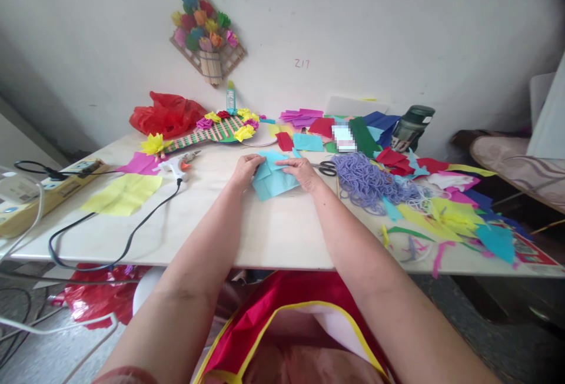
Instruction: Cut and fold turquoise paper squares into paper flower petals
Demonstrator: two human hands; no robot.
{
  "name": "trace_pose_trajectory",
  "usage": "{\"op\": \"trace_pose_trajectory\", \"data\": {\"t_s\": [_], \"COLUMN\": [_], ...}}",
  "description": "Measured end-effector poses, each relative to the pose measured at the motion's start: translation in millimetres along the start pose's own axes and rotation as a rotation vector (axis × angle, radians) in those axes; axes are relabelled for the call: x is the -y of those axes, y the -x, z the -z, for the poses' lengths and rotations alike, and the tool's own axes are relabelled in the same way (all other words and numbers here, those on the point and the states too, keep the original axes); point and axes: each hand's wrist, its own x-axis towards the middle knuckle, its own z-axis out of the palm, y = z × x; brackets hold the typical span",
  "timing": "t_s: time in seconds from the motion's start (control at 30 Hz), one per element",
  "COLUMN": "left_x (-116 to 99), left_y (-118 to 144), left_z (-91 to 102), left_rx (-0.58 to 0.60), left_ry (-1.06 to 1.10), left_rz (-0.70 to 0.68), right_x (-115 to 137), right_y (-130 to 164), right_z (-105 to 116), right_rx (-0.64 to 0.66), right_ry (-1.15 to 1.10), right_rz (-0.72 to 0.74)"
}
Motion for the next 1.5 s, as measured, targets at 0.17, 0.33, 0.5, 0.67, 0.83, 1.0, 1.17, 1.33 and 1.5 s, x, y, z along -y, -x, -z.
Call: {"op": "trace_pose_trajectory", "data": {"t_s": [0.17,0.33,0.5,0.67,0.83,1.0,1.17,1.33,1.5], "left_x": [2.0,4.8,4.6,6.8,4.9,3.8,3.7,0.2,-2.2], "left_y": [-1.0,-2.2,-5.2,-6.4,-1.1,0.0,-0.6,1.4,2.7], "left_z": [0.7,2.2,0.1,-0.8,-0.7,-1.2,-2.4,-6.8,-9.1], "left_rx": [0.007,0.019,-0.024,-0.023,0.035,0.049,0.041,0.035,0.049], "left_ry": [-0.006,0.007,0.031,0.079,0.000,-0.025,-0.114,-0.263,-0.316], "left_rz": [-0.004,-0.009,0.066,0.120,0.080,0.057,-0.009,-0.086,-0.145], "right_x": [1.8,1.6,1.6,5.1,2.5,-4.4,-8.4,-10.1,-10.3], "right_y": [1.0,1.3,2.5,3.8,1.6,-1.9,-4.3,-6.1,-5.6], "right_z": [-0.3,1.2,4.4,5.3,3.2,0.0,-0.4,0.4,0.5], "right_rx": [0.012,0.033,0.060,0.070,0.050,0.037,0.021,-0.022,-0.019], "right_ry": [0.022,0.053,0.087,0.073,0.093,0.105,0.045,0.046,0.094], "right_rz": [-0.028,-0.026,-0.011,0.056,0.034,0.032,-0.016,-0.070,-0.077]}}
